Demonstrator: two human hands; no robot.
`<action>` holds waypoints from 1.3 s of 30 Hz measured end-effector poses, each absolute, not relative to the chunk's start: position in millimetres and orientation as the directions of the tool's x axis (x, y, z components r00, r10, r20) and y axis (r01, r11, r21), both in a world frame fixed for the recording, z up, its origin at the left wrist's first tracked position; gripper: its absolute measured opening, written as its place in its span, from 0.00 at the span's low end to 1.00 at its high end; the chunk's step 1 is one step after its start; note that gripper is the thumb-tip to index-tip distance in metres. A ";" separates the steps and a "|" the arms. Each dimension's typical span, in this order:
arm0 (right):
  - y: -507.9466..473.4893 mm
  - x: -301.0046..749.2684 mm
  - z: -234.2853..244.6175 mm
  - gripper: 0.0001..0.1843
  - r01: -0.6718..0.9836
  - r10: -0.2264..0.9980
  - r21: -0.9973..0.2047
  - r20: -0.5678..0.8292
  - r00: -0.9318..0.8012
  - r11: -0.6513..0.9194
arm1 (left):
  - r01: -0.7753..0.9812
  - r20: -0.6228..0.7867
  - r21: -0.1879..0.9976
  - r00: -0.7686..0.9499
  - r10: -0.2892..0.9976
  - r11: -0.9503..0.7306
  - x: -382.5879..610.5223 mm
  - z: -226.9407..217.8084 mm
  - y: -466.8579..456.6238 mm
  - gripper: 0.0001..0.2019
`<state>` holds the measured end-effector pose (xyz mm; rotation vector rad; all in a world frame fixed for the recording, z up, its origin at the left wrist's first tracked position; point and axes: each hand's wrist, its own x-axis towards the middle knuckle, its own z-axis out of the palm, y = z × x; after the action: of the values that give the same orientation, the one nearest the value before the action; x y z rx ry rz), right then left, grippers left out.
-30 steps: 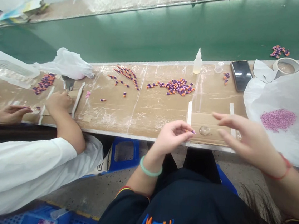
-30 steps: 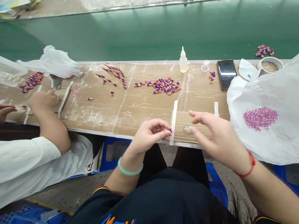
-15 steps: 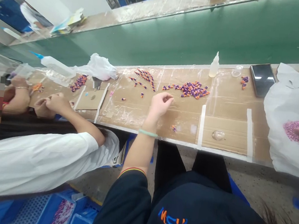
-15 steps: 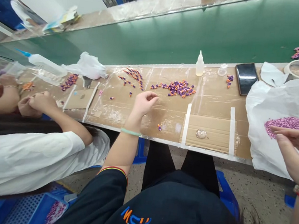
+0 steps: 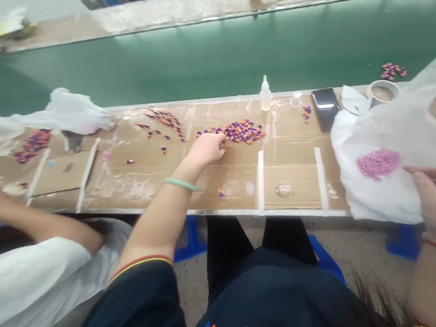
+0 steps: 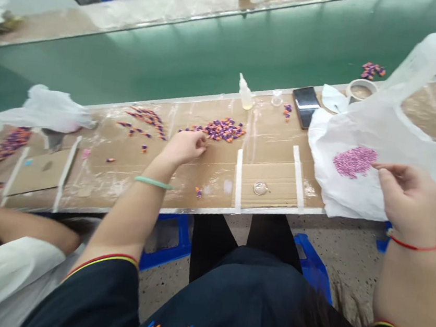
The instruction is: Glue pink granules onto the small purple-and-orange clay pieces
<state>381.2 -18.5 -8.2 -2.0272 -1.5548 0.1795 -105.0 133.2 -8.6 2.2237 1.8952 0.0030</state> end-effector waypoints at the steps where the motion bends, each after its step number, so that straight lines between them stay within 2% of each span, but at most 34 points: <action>1: -16.3 378.6 -2.9 0.15 0.836 0.919 -0.517 0.212 0.334 -0.184 | 0.977 -0.152 0.144 0.179 0.972 -0.157 -105.1 -6.1 131.9 0.12; 3: -11.0 376.9 2.1 0.09 0.842 0.945 -0.508 0.145 0.293 -0.183 | 0.976 -0.178 0.105 0.205 0.962 -0.189 -105.4 -1.7 129.5 0.14; 7: -1.7 385.3 -8.9 0.02 0.875 0.985 -0.474 0.080 0.153 -0.097 | 0.975 -0.209 0.063 0.223 0.952 -0.214 -109.4 7.3 121.7 0.09; 8: -0.1 387.8 -13.4 0.02 0.878 0.988 -0.471 0.080 0.134 -0.081 | 0.976 -0.198 0.103 0.210 0.957 -0.193 -111.0 9.8 118.1 0.08; 11: 3.5 392.7 -23.4 0.04 0.881 0.991 -0.471 0.083 0.102 -0.051 | 0.931 -0.149 0.353 0.152 0.977 -0.091 -114.9 17.4 102.1 0.05; 13: 5.7 393.8 -26.5 0.05 0.880 0.993 -0.473 0.076 0.091 -0.044 | 0.880 -0.122 0.473 0.122 0.985 -0.050 -115.1 21.8 88.8 0.07; 17: 11.1 393.9 -30.9 0.07 0.880 0.993 -0.471 0.066 0.097 -0.055 | 0.829 -0.094 0.559 0.086 0.992 -0.019 -108.9 28.7 63.8 0.09; 21: 12.6 394.2 -35.2 0.09 0.878 0.992 -0.474 0.066 0.109 -0.065 | 0.742 -0.118 0.671 0.138 0.983 -0.024 -98.8 35.3 42.5 0.11; 25: 5.8 394.1 -36.0 0.06 0.859 0.981 -0.498 0.075 0.181 -0.121 | 0.608 -0.127 0.794 0.200 0.972 -0.022 -89.8 40.5 21.3 0.08; 28: 3.4 390.5 -37.0 0.04 0.813 0.944 -0.536 0.086 0.320 -0.227 | 0.516 -0.057 0.855 0.210 0.976 -0.061 -85.6 40.6 8.2 0.06; 33: 9.3 377.4 -34.6 0.04 0.697 0.872 -0.635 0.072 0.484 -0.334 | 0.395 0.041 0.909 0.237 0.971 -0.135 -81.8 36.1 -2.9 0.02; 39: 12.3 369.5 -26.2 0.11 0.500 0.832 -0.802 0.007 0.555 -0.327 | 0.339 0.079 0.926 0.259 0.963 -0.167 -74.2 34.8 -8.1 0.02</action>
<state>369.5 12.3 -26.2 -1.9939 -1.0708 0.5287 -74.2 -8.1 34.8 1.6752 1.2142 0.9175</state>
